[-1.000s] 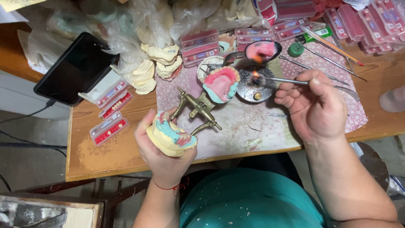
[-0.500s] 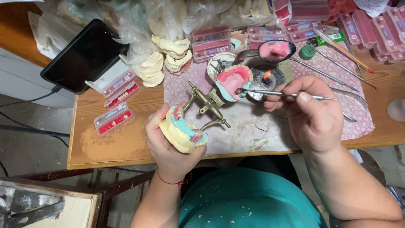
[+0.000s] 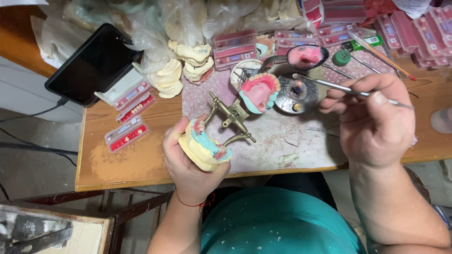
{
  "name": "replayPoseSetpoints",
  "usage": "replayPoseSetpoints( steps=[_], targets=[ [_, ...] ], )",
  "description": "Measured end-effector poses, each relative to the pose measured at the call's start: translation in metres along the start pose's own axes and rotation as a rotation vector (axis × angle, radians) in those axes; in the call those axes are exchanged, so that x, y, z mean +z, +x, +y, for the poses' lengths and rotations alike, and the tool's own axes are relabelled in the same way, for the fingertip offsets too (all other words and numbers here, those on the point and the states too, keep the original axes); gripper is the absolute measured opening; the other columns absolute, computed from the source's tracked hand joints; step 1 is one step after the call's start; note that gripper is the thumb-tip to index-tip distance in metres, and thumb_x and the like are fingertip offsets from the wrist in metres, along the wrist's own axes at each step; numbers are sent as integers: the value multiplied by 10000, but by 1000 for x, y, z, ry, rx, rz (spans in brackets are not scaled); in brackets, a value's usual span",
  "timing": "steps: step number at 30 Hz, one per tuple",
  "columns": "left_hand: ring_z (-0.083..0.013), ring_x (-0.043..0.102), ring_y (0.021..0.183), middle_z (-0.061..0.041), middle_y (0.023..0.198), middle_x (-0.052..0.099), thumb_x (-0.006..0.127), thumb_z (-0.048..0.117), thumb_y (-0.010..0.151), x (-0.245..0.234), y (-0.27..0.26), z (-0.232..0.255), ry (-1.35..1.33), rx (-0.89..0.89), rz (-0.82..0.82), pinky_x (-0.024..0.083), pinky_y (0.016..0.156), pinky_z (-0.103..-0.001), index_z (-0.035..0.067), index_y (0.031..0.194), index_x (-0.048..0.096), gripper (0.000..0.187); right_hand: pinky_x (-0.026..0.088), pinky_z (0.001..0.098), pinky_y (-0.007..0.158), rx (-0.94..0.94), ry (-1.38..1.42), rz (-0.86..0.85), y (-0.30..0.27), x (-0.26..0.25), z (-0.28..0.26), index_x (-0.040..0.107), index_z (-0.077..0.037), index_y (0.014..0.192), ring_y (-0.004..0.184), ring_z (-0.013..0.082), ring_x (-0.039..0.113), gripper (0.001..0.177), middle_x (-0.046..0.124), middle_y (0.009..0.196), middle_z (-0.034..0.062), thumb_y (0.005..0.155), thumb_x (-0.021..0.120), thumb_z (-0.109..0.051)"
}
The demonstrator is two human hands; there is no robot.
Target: Shaping a wire with pliers and applying pink wax to a dental model.
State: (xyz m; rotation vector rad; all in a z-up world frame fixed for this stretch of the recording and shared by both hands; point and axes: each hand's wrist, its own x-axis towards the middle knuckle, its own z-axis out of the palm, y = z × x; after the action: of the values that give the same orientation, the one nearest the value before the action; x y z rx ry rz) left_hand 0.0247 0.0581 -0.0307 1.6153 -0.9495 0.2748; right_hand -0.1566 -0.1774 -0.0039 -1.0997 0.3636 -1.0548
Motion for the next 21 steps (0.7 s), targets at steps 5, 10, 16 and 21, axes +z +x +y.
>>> replayPoseSetpoints(
  steps=[5, 10, 16, 21],
  targets=[
    [-290, 634, 1137, -199, 1258, 677, 836, 87, 682, -3, 0, 0, 20, 24, -1, 498, 1065, -381, -24, 1401, 428, 835, 663, 330, 655, 42, -1, 92, 1, -1, 2, 591, -18, 1082, 742, 351, 751, 249, 717, 953, 270, 956, 633, -228],
    [-288, 703, 1155, -198, 1307, 656, 897, 108, 636, -10, 1, 5, 111, -19, 36, 525, 1067, -345, -31, 1414, 449, 909, 637, 268, 634, 99, -55, 228, 20, -14, 0, 612, -38, 1069, 735, 304, 754, 211, 722, 930, 248, 960, 599, -217],
    [-298, 718, 1210, -254, 1296, 682, 848, 58, 660, -9, 10, 7, -77, -78, 3, 533, 1113, -356, -6, 1410, 392, 880, 646, 290, 718, 83, -153, 165, 25, -11, -4, 611, -44, 1099, 785, 260, 743, 234, 710, 961, 192, 961, 569, -228],
    [-301, 718, 1186, -259, 1280, 687, 833, 43, 643, -7, 7, -2, -74, -45, -3, 513, 1095, -351, -1, 1397, 390, 876, 612, 267, 832, -47, -411, 65, 18, -6, -10, 591, -51, 1133, 873, 179, 731, 190, 684, 970, 121, 1048, 560, -218]
  ],
)
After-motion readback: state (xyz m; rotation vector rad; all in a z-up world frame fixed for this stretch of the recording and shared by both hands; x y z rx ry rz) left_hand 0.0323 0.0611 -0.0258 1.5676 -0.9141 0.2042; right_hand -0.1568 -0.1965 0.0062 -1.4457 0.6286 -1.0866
